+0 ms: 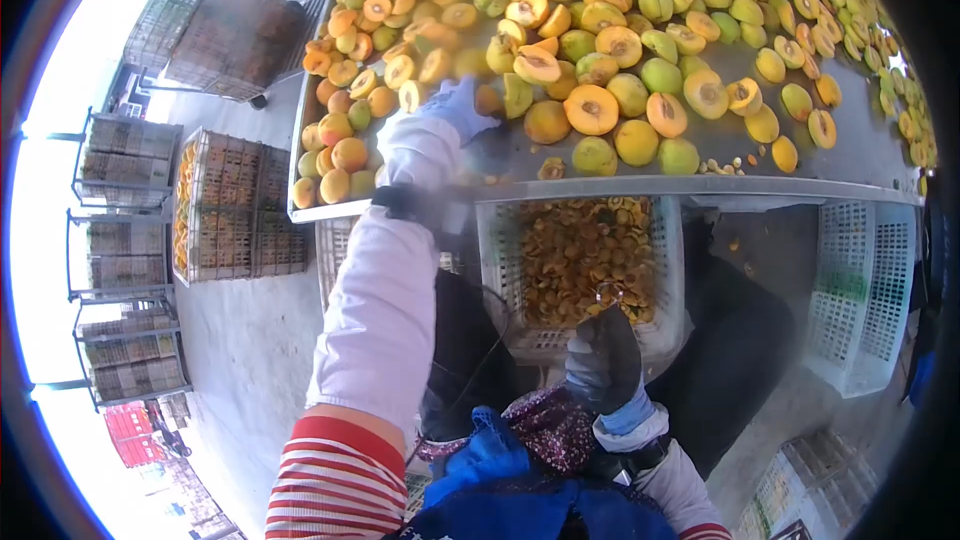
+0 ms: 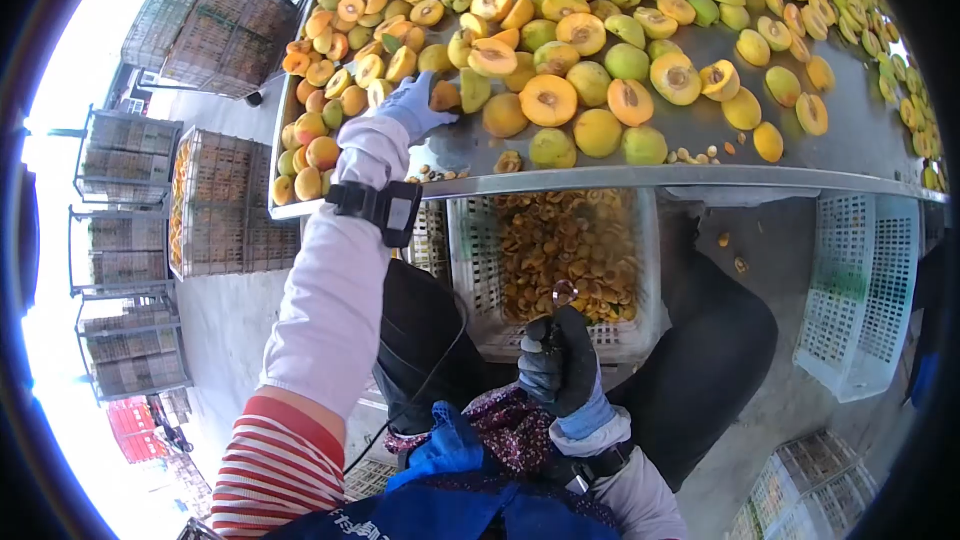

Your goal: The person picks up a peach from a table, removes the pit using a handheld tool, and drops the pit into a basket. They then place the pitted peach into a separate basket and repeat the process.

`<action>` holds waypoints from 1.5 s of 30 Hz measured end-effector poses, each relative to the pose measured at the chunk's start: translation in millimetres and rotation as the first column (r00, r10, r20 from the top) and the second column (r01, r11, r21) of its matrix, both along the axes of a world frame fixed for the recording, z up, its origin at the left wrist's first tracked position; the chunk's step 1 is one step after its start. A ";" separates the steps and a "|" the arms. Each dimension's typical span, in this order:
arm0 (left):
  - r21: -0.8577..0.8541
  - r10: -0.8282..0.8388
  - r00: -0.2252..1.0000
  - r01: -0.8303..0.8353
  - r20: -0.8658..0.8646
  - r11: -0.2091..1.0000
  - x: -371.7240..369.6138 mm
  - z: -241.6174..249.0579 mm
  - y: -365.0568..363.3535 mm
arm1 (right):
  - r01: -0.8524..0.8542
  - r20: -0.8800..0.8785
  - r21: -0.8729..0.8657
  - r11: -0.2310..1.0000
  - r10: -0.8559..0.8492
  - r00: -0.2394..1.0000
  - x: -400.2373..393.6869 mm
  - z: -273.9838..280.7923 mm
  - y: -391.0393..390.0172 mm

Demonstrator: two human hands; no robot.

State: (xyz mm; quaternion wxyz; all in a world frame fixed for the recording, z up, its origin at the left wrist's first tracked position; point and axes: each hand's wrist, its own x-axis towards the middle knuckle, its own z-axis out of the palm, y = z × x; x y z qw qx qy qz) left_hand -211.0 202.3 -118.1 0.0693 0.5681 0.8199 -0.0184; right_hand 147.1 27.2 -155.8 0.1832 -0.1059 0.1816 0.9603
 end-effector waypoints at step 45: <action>0.255 -0.169 0.397 -0.175 0.902 0.951 211.7 55.8 -199.1 | -0.325 0.516 0.822 0.469 -0.368 0.774 15.0 30.8 -48.1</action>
